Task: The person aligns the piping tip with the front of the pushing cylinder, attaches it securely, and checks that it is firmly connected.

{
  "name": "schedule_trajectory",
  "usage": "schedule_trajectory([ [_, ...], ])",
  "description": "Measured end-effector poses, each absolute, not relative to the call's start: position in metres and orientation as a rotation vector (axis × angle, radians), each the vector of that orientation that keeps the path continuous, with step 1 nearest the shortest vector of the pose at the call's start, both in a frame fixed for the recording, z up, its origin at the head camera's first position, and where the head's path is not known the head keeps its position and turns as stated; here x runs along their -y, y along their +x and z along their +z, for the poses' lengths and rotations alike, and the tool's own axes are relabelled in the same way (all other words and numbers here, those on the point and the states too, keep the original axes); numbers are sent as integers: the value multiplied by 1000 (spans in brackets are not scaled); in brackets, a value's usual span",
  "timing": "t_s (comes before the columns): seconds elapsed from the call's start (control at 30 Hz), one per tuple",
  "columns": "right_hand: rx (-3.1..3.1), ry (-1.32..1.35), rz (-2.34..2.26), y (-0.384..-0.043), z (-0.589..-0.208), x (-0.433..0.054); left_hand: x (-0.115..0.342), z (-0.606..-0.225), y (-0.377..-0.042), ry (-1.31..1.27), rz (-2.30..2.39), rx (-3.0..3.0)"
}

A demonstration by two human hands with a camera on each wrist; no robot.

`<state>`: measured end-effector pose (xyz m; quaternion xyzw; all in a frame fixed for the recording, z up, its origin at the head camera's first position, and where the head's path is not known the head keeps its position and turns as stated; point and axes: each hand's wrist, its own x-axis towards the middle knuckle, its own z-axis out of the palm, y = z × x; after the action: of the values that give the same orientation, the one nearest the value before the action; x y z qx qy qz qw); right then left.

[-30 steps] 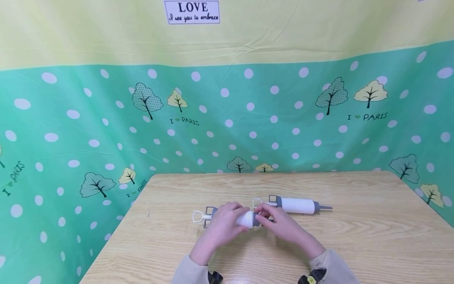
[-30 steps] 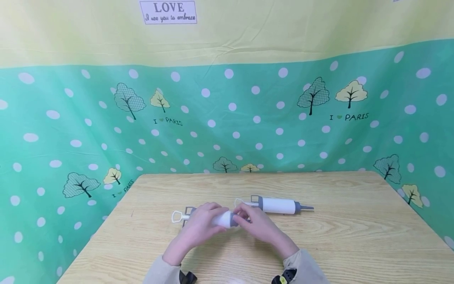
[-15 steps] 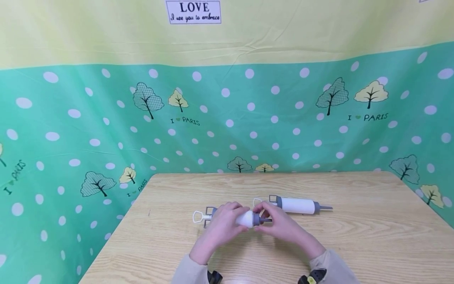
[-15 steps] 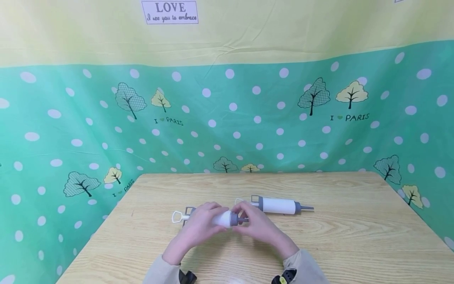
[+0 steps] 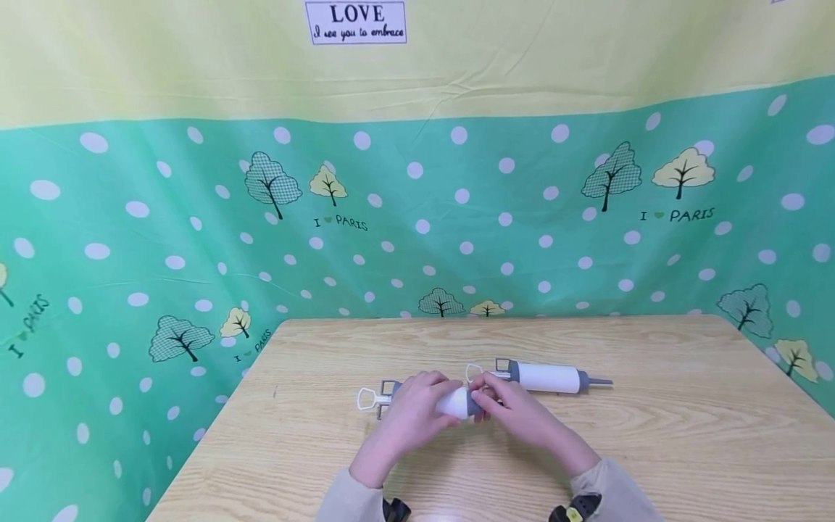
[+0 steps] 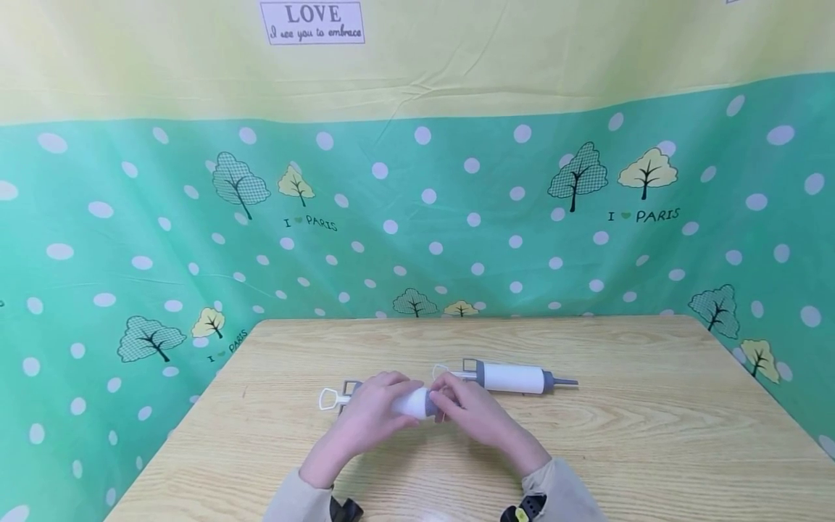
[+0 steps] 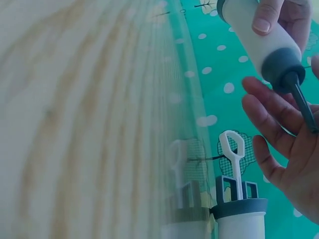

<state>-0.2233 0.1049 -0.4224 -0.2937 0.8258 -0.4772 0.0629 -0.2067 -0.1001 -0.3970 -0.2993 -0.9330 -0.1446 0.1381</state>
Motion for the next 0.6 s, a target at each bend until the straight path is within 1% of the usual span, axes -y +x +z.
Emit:
schedule_trajectory([
  [0.17,-2570,-894,-1395,-224,-423,-105,101,-397,-207,-859,-430,2704],
  [0.4,-2628,-1009,-1382,-224,-424,-105,103,-400,-209,-852,-433,2722],
  [0.6,-2608,-952,-1400,-224,-424,-105,102,-399,-208,-858,-428,2724],
])
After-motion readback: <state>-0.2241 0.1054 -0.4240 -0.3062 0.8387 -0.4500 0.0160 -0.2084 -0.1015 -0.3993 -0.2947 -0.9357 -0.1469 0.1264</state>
